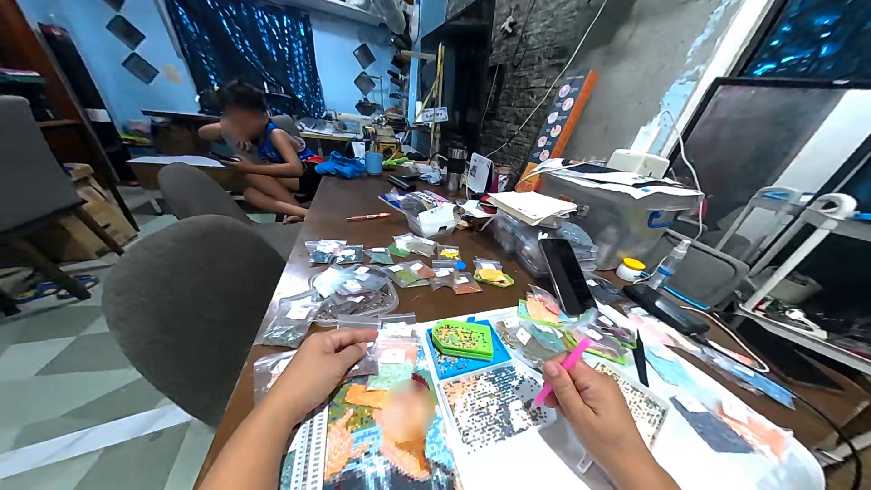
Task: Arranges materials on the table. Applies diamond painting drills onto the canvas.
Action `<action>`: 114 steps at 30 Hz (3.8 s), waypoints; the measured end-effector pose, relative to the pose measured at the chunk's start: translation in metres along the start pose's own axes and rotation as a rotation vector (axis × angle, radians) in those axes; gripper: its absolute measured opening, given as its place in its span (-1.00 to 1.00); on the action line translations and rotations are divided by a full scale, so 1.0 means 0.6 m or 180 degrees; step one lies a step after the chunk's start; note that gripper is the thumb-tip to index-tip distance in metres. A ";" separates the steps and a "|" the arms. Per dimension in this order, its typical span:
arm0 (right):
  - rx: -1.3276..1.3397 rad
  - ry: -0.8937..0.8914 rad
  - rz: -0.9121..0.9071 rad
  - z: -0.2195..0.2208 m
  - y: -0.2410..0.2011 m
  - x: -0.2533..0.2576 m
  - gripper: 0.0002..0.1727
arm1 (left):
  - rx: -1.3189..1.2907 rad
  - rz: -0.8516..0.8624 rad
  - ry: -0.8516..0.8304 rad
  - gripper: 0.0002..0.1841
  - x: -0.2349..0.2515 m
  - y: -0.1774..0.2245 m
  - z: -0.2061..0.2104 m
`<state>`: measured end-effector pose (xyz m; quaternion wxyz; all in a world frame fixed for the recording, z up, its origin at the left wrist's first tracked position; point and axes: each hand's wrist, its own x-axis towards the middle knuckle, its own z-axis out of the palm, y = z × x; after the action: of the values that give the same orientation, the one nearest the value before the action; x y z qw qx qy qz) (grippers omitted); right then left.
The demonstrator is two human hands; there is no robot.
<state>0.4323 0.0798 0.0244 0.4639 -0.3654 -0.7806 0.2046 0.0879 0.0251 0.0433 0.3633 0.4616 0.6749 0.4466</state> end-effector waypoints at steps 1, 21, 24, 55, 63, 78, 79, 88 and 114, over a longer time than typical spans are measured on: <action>-0.0028 -0.0003 0.0006 0.000 0.000 0.000 -0.55 | -0.0019 0.0019 0.0006 -0.78 0.000 -0.001 0.000; 0.0129 -0.0045 0.0178 -0.008 -0.042 -0.002 -0.64 | 0.0057 -0.0005 -0.0137 -0.77 0.000 0.004 -0.001; 0.0599 -0.0274 0.0229 -0.009 -0.102 -0.001 -0.75 | 0.0149 0.0096 -0.0261 -0.73 0.002 0.005 -0.004; 0.0955 -0.1042 -0.0145 0.144 -0.194 -0.052 -0.69 | 0.0084 0.0131 -0.0340 -0.73 0.002 0.011 0.003; 0.0760 -0.1028 -0.0356 0.146 -0.197 -0.053 -0.67 | 0.0106 0.0120 -0.0334 -0.73 0.003 0.012 0.003; 0.0544 0.0522 -0.0055 -0.001 -0.092 0.004 -0.59 | 0.0051 0.0102 -0.0223 -0.76 0.001 0.007 0.001; 0.0458 0.0559 -0.0009 -0.010 -0.067 0.005 -0.59 | 0.0076 0.0076 -0.0198 -0.76 0.002 0.005 0.001; 0.0047 0.0409 -0.0007 -0.003 -0.011 -0.014 -0.53 | 0.0025 0.0003 -0.0068 -0.77 0.002 -0.001 -0.001; -0.0103 0.0031 0.0056 0.007 -0.009 -0.012 -0.55 | 0.0000 0.0068 -0.0015 -0.78 0.002 -0.005 -0.002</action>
<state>0.4289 0.0708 0.0217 0.4599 -0.3806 -0.7783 0.1943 0.0856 0.0254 0.0406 0.3602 0.4698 0.6690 0.4494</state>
